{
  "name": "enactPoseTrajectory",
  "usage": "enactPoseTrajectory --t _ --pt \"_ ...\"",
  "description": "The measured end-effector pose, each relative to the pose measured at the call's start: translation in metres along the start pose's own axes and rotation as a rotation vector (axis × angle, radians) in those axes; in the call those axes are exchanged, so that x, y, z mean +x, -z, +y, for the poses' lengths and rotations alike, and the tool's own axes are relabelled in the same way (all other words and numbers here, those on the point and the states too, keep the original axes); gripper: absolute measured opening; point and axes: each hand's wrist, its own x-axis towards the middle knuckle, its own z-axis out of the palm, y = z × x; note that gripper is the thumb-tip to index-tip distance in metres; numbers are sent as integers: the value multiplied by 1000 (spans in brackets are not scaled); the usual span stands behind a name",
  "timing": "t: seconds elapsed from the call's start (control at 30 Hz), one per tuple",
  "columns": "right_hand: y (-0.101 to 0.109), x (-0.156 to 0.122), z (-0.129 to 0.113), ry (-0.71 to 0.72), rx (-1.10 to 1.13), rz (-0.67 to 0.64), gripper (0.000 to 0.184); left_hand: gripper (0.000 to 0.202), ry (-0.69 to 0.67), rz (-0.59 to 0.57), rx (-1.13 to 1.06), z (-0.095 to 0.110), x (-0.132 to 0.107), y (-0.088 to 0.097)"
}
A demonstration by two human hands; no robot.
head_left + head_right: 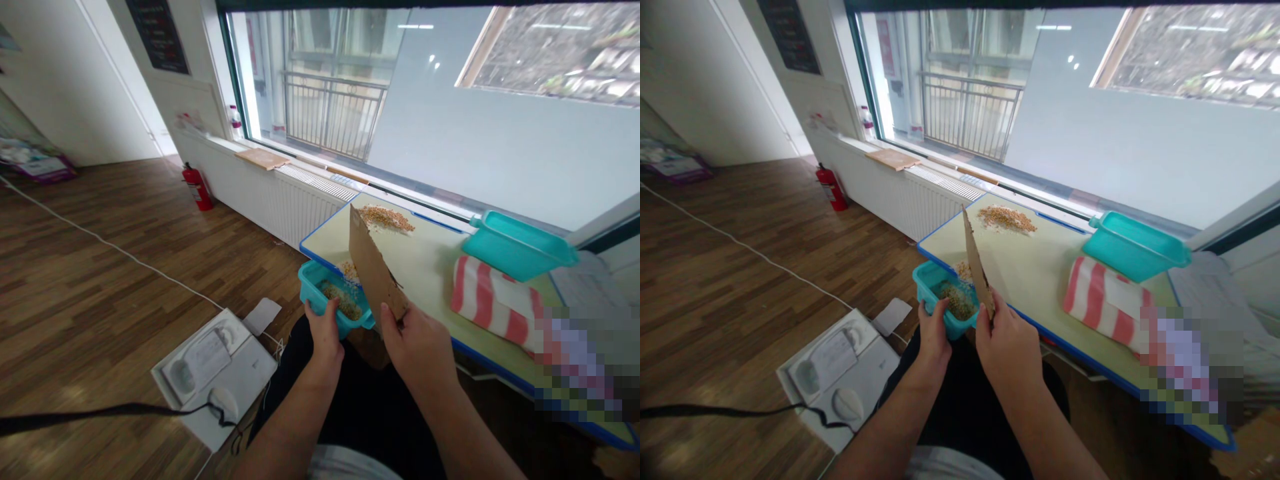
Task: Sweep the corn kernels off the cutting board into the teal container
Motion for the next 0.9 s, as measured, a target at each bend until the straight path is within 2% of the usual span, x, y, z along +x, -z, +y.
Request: enactPoseTrajectory --t 0.2,0.37,0.5,0.67,0.77,0.9 --pt "10 -2 3 23 -41 61 39 90 2 -5 -6 0 2 0" --pt "15 21 18 -77 -77 51 36 93 21 25 42 1 1 0" --pt "-3 54 36 -101 -48 36 37 96 37 24 43 1 1 0" --pt "-37 85 59 35 60 -39 37 94 33 16 32 -2 5 1" --pt "-47 85 69 114 112 -99 37 93 30 11 31 -3 6 2" --pt "-45 68 70 145 160 -100 36 94 34 14 36 -3 5 3"
